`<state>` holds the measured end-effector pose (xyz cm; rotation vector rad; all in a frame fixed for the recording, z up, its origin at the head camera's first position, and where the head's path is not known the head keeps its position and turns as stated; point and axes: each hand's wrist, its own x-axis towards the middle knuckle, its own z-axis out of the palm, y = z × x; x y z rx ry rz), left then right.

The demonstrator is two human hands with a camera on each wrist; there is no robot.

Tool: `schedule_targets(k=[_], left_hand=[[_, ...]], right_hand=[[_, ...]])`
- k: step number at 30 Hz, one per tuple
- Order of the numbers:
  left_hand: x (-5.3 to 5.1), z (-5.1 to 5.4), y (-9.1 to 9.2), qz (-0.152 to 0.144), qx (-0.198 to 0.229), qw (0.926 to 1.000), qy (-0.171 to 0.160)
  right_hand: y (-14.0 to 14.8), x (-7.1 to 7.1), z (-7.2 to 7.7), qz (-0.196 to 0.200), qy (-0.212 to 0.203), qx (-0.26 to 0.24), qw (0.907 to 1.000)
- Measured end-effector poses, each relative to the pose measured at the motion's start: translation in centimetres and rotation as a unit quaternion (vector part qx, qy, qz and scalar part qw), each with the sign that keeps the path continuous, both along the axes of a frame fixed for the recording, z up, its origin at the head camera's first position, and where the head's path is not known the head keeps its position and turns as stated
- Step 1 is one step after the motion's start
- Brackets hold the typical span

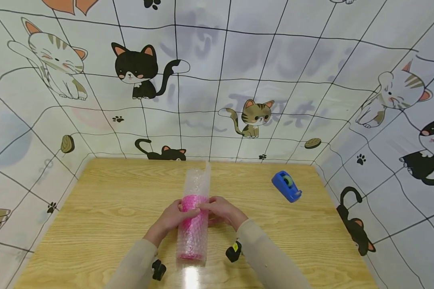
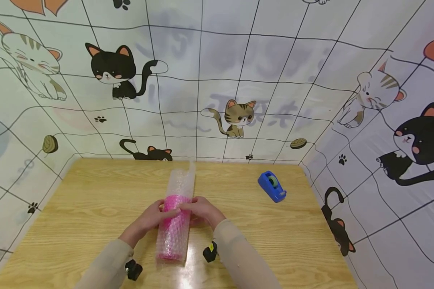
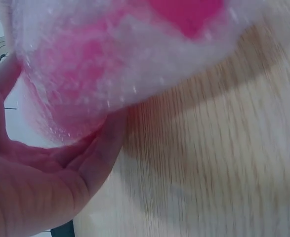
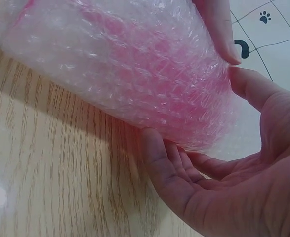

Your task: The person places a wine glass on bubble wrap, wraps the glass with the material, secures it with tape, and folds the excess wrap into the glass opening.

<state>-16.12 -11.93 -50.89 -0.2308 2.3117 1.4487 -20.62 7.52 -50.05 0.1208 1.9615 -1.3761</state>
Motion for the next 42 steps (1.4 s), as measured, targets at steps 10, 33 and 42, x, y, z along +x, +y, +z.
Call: schedule_targets(k=[10, 33, 42], left_hand=[[-0.3, 0.3, 0.2, -0.002, -0.016, 0.9996, -0.021], [-0.3, 0.5, 0.6, 0.006, -0.024, 0.9995, -0.020], [-0.1, 0.6, 0.7, 0.006, -0.023, 0.9996, -0.013]], right_hand=[[0.2, 0.0, 0.0, -0.003, -0.008, -0.014, 0.9999], [1.4, 0.0, -0.1, 0.046, 0.043, 0.013, 0.9980], [4.7, -0.6, 0.4, 0.013, 0.075, 0.038, 0.9963]])
